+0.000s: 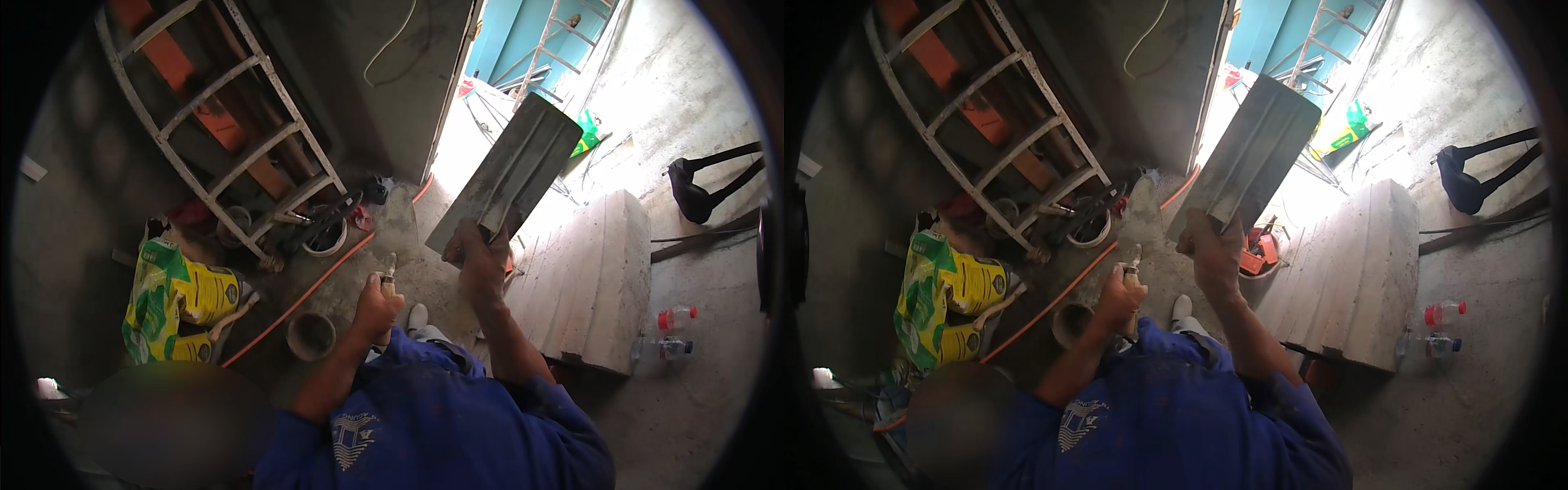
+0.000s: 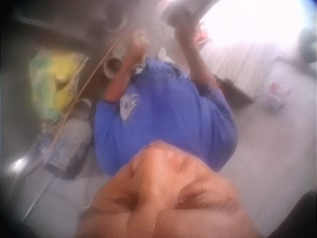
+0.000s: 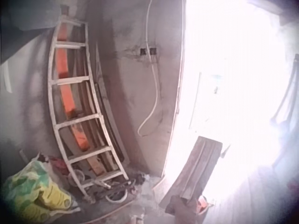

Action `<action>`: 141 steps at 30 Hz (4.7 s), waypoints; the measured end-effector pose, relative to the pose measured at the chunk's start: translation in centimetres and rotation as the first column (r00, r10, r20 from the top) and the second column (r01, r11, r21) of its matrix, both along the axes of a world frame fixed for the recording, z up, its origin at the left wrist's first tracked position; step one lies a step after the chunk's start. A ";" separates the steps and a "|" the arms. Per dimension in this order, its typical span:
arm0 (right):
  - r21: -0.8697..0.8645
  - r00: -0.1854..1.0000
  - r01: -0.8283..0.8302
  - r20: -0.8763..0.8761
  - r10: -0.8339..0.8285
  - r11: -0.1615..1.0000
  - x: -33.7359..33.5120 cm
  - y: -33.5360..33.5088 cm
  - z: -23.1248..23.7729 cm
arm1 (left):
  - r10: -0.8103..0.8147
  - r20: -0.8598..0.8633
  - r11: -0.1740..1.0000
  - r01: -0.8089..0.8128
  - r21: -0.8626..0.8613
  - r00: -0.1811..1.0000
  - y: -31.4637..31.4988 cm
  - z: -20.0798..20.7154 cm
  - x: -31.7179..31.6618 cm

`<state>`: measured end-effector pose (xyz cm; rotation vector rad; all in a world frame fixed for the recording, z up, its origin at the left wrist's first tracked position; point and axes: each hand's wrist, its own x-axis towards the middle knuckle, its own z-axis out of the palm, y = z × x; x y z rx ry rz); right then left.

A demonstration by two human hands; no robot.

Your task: The person scoops plaster from a bucket using a trowel and applies it to a rectangular tile held in the other hand. The person repeatedly spreads and smooths the plaster on the tile surface, then scrapes excess material back into the bucket.

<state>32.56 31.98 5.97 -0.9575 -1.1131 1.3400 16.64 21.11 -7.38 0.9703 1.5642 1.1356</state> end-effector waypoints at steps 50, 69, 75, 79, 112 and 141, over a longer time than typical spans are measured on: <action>-0.016 0.986 -0.141 0.083 0.141 0.990 -2.2 0.3 0.8 | -0.027 -0.182 0.999 0.030 0.013 0.983 0.1 3.0 1.1; -0.082 0.984 -0.143 0.098 0.150 0.986 -1.7 0.6 -2.5 | -0.044 -0.065 0.995 0.038 -0.092 0.997 0.8 1.4 -0.1; 0.127 0.996 -0.018 0.091 0.007 0.992 0.1 2.9 1.8 | 0.035 0.156 0.989 -0.011 -0.148 0.987 0.3 3.3 -0.9; -0.003 0.995 -0.049 0.087 0.049 0.999 0.2 1.7 -0.2 | 0.017 0.246 0.992 0.014 -0.122 0.969 0.5 3.3 -0.8; -0.355 0.801 -0.398 0.315 0.509 0.846 -4.5 -7.2 -7.3 | 0.499 0.328 0.864 -0.428 -0.266 0.803 -11.6 -2.9 -7.0; -0.495 0.259 -0.724 0.450 0.854 0.481 -25.2 -11.7 -11.9 | 0.920 0.392 0.157 -0.931 -0.328 0.017 -30.5 -3.1 -19.6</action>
